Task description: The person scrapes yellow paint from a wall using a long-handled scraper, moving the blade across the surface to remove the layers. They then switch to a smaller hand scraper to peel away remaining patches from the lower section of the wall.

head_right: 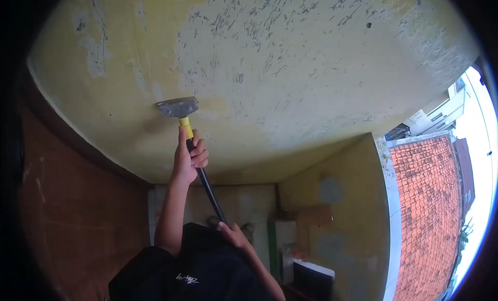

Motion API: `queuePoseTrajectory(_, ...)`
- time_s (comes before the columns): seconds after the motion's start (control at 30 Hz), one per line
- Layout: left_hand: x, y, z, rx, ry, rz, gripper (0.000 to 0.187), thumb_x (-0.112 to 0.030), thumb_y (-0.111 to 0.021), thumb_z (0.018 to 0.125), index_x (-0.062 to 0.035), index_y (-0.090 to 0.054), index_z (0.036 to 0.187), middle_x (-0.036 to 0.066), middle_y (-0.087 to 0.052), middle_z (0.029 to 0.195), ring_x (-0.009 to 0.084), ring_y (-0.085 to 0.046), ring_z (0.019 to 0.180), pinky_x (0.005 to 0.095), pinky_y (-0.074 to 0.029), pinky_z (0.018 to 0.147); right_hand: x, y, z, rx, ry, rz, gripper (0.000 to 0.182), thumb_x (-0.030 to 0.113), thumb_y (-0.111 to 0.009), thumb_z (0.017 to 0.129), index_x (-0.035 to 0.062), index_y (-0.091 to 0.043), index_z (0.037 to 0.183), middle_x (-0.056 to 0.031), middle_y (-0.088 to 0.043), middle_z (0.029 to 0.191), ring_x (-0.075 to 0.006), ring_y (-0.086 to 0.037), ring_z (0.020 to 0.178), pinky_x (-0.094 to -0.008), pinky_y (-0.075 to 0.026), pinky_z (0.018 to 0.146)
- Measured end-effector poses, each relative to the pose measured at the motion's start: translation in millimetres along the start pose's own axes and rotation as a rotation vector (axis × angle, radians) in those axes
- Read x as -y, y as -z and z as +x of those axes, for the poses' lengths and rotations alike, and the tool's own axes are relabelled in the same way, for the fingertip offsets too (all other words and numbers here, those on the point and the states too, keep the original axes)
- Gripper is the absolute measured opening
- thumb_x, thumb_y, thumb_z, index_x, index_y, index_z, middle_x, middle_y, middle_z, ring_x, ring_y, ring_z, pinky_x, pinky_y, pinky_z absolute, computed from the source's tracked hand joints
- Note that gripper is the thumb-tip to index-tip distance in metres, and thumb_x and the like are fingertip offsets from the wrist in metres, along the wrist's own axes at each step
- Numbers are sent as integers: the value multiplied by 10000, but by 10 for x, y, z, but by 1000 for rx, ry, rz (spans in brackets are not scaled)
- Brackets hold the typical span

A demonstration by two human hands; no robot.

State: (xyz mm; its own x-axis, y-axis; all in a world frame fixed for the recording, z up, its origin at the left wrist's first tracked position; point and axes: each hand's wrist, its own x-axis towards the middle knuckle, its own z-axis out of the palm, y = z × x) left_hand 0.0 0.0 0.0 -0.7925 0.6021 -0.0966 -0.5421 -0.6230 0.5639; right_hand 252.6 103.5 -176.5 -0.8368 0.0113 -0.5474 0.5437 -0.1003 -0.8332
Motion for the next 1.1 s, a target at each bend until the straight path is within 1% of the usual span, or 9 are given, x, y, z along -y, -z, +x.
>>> queuePoseTrajectory(0.27,-26,33,41,26,13,35,554,-692,-396,888,-165,-353,721,-65,-219,533,43,-172,420,220,-145,399,-23,66,71,30,1,-89,581,521,-446,960,123,-357,546,49,-351,522,-74,-297,478,-283,-226,443)
queuePoseTrajectory(0.37,-25,60,60,64,24,18,561,-698,-394,883,-165,-350,714,-64,-215,523,45,-168,414,221,-146,396,-6,72,76,-10,15,-15,545,449,-519,938,95,-425,533,44,-386,510,-77,-313,486,-303,-240,447)
queuePoseTrajectory(0.5,-22,107,82,98,38,2,562,-693,-395,887,-162,-343,709,-62,-218,511,46,-173,403,221,-151,390,-13,87,106,-8,22,-46,551,458,-514,937,94,-420,534,44,-383,508,-81,-315,484,-305,-246,450)
queuePoseTrajectory(0.57,-26,102,88,114,35,2,543,-680,-352,907,-170,-347,721,-62,-204,509,49,-157,407,222,-141,388,-17,104,129,2,23,-66,552,460,-512,938,94,-419,536,45,-384,511,-82,-316,486,-305,-249,451)
queuePoseTrajectory(0.6,-26,109,84,121,37,3,535,-673,-331,917,-174,-349,727,-62,-196,508,51,-149,410,223,-137,388,-74,110,149,2,23,-73,571,495,-493,938,99,-394,539,45,-368,514,-85,-306,485,-301,-240,453)
queuePoseTrajectory(0.67,-13,168,108,159,50,-34,546,-678,-373,902,-164,-347,722,-60,-212,509,44,-162,406,219,-145,389,-201,133,198,0,25,-85,612,565,-454,938,109,-344,545,44,-335,521,-91,-284,483,-293,-223,456)
queuePoseTrajectory(0.77,-16,182,124,184,57,-53,551,-678,-394,896,-158,-347,721,-59,-220,509,40,-167,405,217,-150,389,36,53,125,-37,58,-97,615,568,-454,937,111,-337,542,47,-324,519,-90,-274,484,-298,-217,458)
queuePoseTrajectory(0.87,-19,188,126,197,49,-48,537,-670,-351,913,-167,-350,724,-62,-209,505,45,-153,404,222,-139,385,-160,155,207,-24,12,-107,548,492,-511,928,86,-439,566,38,-391,531,-85,-339,512,-309,-265,466)
queuePoseTrajectory(1.1,-13,181,141,201,30,-48,536,-668,-338,918,-169,-355,724,-63,-205,503,47,-147,400,222,-132,382,-127,169,232,-62,49,-124,537,499,-506,925,72,-458,603,37,-414,565,-88,-348,528,-326,-277,466)
